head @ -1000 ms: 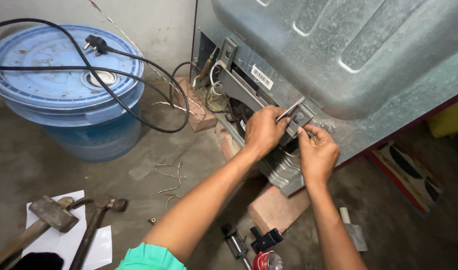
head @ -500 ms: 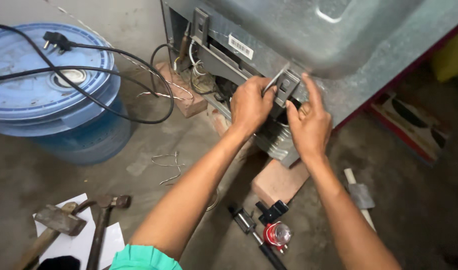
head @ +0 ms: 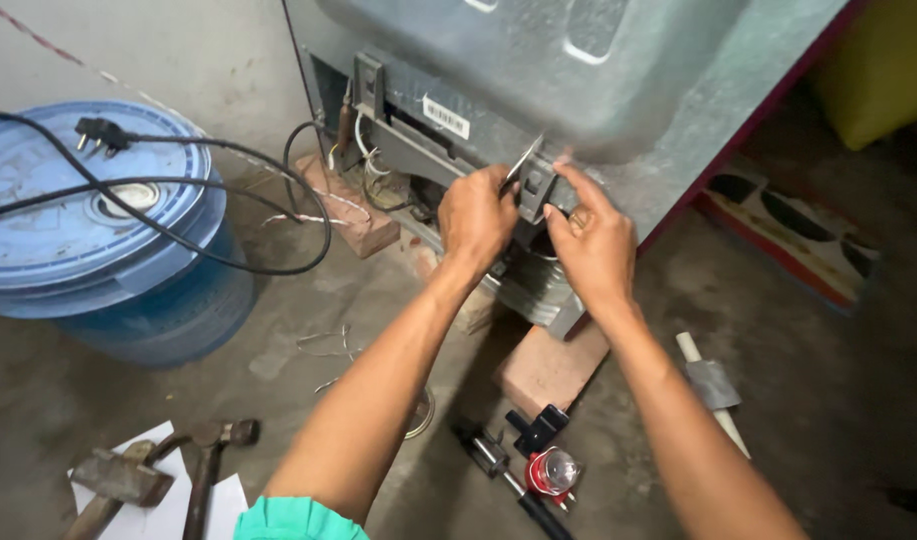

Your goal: The person removes a metal cover from the back of a refrigerator using a screwdriver, wipes the compressor with a cloth, and then reinstalls the cover. They handle the cover, compressor, and tools throughout the process.

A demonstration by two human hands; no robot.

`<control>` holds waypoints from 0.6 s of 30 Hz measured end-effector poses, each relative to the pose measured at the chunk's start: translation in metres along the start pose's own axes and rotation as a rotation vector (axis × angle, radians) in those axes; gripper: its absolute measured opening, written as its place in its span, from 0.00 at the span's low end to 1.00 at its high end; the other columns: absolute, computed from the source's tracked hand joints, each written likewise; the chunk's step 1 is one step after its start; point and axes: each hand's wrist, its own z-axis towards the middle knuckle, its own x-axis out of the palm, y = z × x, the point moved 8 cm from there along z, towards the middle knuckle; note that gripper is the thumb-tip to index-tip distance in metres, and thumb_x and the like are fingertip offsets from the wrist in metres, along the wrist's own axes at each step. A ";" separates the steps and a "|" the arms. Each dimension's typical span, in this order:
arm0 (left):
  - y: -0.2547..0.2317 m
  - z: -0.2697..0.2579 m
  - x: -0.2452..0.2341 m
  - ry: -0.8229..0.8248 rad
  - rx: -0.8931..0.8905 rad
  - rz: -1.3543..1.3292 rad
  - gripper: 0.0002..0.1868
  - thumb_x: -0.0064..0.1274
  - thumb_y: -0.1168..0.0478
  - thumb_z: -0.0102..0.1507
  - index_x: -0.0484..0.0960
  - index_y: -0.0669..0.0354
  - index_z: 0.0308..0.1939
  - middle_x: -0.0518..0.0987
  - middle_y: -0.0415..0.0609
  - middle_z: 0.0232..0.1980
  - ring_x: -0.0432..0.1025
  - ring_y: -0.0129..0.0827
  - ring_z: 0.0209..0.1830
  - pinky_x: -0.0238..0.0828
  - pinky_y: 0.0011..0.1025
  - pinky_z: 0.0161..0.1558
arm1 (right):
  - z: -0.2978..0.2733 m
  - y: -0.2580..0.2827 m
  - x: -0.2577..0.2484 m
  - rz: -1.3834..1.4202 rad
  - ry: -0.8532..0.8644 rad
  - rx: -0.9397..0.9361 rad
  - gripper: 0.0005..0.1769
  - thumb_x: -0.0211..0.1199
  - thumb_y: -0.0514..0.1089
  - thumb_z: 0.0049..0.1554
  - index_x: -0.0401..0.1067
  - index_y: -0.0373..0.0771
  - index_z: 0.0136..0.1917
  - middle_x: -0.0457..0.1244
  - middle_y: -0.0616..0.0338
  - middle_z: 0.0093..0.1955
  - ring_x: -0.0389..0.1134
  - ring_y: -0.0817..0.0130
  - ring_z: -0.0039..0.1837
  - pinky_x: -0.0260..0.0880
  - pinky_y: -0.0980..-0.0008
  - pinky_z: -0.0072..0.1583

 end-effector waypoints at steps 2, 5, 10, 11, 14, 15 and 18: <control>0.000 -0.001 0.001 -0.001 0.007 0.029 0.08 0.57 0.56 0.63 0.88 0.52 0.40 0.82 0.61 0.33 0.77 0.58 0.38 0.72 0.51 0.41 | 0.002 -0.005 -0.001 0.033 -0.006 0.047 0.28 0.72 0.40 0.54 0.75 0.52 0.67 0.47 0.63 0.25 0.46 0.77 0.30 0.52 0.68 0.33; -0.003 -0.002 -0.001 -0.030 -0.010 0.035 0.08 0.57 0.57 0.62 0.88 0.53 0.39 0.81 0.61 0.33 0.77 0.59 0.37 0.71 0.52 0.40 | 0.005 -0.010 0.000 0.071 -0.008 0.088 0.26 0.73 0.41 0.53 0.76 0.52 0.65 0.47 0.66 0.25 0.46 0.79 0.30 0.51 0.69 0.33; -0.010 -0.003 -0.004 -0.047 -0.058 0.033 0.10 0.56 0.55 0.63 0.87 0.54 0.39 0.81 0.61 0.34 0.77 0.58 0.39 0.72 0.50 0.41 | 0.005 -0.011 0.002 0.104 -0.021 0.065 0.24 0.71 0.40 0.55 0.77 0.51 0.64 0.47 0.65 0.26 0.46 0.79 0.31 0.52 0.71 0.34; -0.008 -0.006 -0.005 -0.037 -0.088 0.054 0.11 0.56 0.54 0.64 0.87 0.55 0.39 0.82 0.61 0.35 0.77 0.58 0.40 0.72 0.50 0.42 | 0.007 -0.011 0.002 0.116 -0.024 0.050 0.24 0.71 0.40 0.55 0.77 0.50 0.65 0.47 0.65 0.27 0.46 0.79 0.31 0.52 0.71 0.34; -0.021 -0.017 -0.023 -0.127 0.060 -0.042 0.12 0.55 0.52 0.64 0.86 0.54 0.42 0.83 0.57 0.41 0.77 0.56 0.42 0.72 0.48 0.41 | 0.005 -0.007 -0.001 0.111 -0.048 -0.020 0.24 0.71 0.39 0.55 0.76 0.48 0.65 0.56 0.72 0.30 0.52 0.83 0.32 0.57 0.76 0.36; -0.024 -0.019 -0.027 -0.115 0.085 -0.026 0.12 0.53 0.53 0.65 0.85 0.55 0.44 0.83 0.57 0.42 0.76 0.56 0.42 0.72 0.49 0.41 | 0.006 -0.004 -0.004 0.103 -0.063 -0.052 0.24 0.71 0.38 0.55 0.76 0.47 0.65 0.60 0.75 0.32 0.55 0.85 0.33 0.60 0.77 0.37; -0.027 -0.030 -0.038 -0.080 0.150 0.061 0.11 0.50 0.55 0.68 0.84 0.56 0.46 0.81 0.56 0.43 0.75 0.56 0.41 0.70 0.51 0.40 | 0.004 -0.009 -0.005 0.119 -0.025 0.040 0.23 0.70 0.37 0.55 0.77 0.45 0.64 0.52 0.68 0.28 0.49 0.82 0.32 0.53 0.75 0.35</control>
